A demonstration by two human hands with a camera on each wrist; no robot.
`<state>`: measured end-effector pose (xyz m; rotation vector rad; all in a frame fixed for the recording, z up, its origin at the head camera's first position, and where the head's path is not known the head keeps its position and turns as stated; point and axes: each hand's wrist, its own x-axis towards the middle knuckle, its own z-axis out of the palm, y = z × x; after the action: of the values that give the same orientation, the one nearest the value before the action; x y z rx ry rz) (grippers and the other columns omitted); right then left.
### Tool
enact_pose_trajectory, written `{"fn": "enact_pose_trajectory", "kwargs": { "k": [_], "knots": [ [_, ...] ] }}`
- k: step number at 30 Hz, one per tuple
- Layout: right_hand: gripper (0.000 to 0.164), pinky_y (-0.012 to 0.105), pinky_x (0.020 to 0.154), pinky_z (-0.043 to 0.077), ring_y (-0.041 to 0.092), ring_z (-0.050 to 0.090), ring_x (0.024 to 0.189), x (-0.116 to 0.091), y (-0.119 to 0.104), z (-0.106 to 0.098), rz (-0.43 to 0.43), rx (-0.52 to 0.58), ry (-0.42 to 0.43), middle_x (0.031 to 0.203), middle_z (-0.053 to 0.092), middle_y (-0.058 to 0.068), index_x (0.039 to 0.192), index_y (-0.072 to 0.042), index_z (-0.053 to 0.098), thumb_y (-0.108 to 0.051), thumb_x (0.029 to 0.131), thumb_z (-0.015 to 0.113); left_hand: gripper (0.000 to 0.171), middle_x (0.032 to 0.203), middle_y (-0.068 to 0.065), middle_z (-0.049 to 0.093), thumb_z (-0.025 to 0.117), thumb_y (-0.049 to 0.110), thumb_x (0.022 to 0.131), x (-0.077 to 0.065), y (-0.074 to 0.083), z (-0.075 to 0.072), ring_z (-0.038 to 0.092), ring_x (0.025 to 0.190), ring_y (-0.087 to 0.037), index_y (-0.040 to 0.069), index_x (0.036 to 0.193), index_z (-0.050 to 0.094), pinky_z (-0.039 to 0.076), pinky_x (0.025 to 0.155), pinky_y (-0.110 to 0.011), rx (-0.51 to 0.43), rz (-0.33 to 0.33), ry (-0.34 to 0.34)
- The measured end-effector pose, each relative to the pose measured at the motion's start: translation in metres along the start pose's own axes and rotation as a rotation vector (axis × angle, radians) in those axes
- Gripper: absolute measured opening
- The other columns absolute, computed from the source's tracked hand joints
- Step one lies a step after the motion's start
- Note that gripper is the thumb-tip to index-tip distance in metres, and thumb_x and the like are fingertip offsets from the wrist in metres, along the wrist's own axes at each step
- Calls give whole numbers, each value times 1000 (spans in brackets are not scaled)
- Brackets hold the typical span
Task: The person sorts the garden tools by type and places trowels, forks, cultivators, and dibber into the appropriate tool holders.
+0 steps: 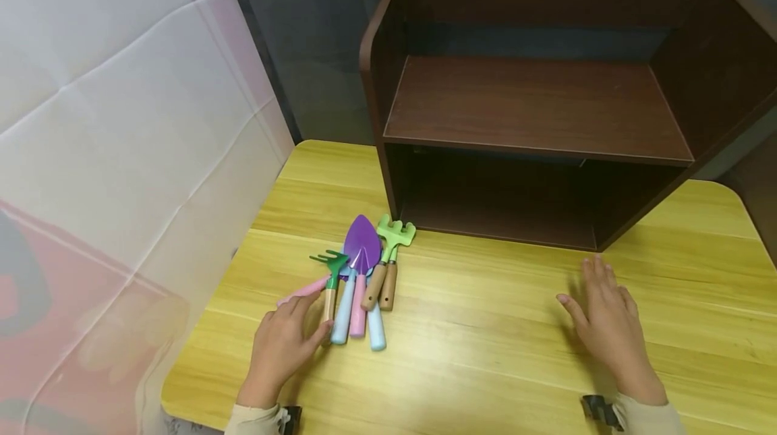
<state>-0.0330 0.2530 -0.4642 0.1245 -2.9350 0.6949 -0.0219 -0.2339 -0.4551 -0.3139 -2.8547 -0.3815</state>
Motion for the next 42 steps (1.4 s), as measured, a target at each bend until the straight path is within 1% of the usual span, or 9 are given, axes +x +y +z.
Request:
{"fn": "enact_pose_trajectory", "kwargs": {
  "k": [4, 8, 11, 18, 25, 28, 32, 39, 42],
  "knots": [
    [72, 73, 101, 19, 49, 15, 143, 3, 2, -6, 17, 12, 40, 157, 11, 28, 152, 1, 14, -37, 100, 46, 51, 108, -12, 70, 77, 33, 77, 0, 2, 0, 67, 87, -32, 4, 116, 65, 52, 70, -46, 1, -43, -65],
    [70, 72, 95, 25, 55, 31, 133, 7, 5, -14, 48, 6, 96, 156, 19, 28, 152, -1, 18, -38, 100, 47, 47, 106, -11, 70, 76, 33, 77, 0, 4, 0, 66, 82, -30, 4, 113, 66, 52, 68, -44, -2, -85, -130],
    [68, 69, 91, 28, 58, 38, 125, 11, 6, -19, 62, 0, 137, 154, 25, 27, 151, 0, 23, -38, 100, 48, 46, 105, -10, 70, 76, 34, 78, 0, 4, 0, 66, 81, -29, 5, 112, 67, 51, 67, -43, 7, -103, -165],
    [61, 67, 88, 31, 57, 44, 118, 20, 8, -32, 70, 5, 230, 144, 41, 30, 147, 1, 33, -35, 100, 49, 44, 99, -8, 69, 75, 36, 79, 0, 4, 1, 63, 73, -24, 7, 111, 66, 49, 60, -38, 4, -154, -251],
    [53, 65, 86, 35, 55, 49, 111, 28, 8, -43, 93, 21, 346, 129, 53, 34, 138, 3, 46, -34, 99, 50, 42, 100, -7, 69, 72, 34, 81, 3, 4, 0, 63, 72, -23, 7, 111, 65, 49, 60, -38, 2, -183, -295],
    [51, 65, 83, 38, 54, 51, 107, 32, 7, -48, 121, 39, 382, 123, 56, 34, 134, 3, 49, -33, 99, 51, 38, 88, -3, 65, 71, 33, 81, 4, 5, 0, 56, 65, -18, 7, 108, 64, 45, 56, -34, -8, -209, -331],
    [51, 64, 75, 40, 53, 53, 103, 37, 7, -56, 173, 59, 393, 119, 57, 33, 133, 3, 49, -34, 100, 49, 33, 72, 1, 51, 70, 33, 81, 5, 6, -1, 45, 59, -15, 9, 103, 63, 38, 53, -30, -27, -246, -380],
    [49, 59, 70, 38, 49, 54, 104, 46, 9, -65, 243, 97, 446, 121, 56, 29, 133, 2, 48, -34, 100, 48, 39, 78, 1, 56, 71, 34, 80, 4, 6, -3, 48, 66, -14, 7, 108, 65, 45, 59, -33, -20, -237, -412],
    [47, 50, 70, 38, 47, 54, 106, 49, 12, -68, 267, 109, 470, 121, 56, 28, 131, 2, 48, -33, 100, 49, 41, 77, 2, 56, 71, 35, 80, 3, 7, -4, 48, 67, -14, 7, 109, 65, 45, 60, -33, -26, -241, -428]
  ]
}}
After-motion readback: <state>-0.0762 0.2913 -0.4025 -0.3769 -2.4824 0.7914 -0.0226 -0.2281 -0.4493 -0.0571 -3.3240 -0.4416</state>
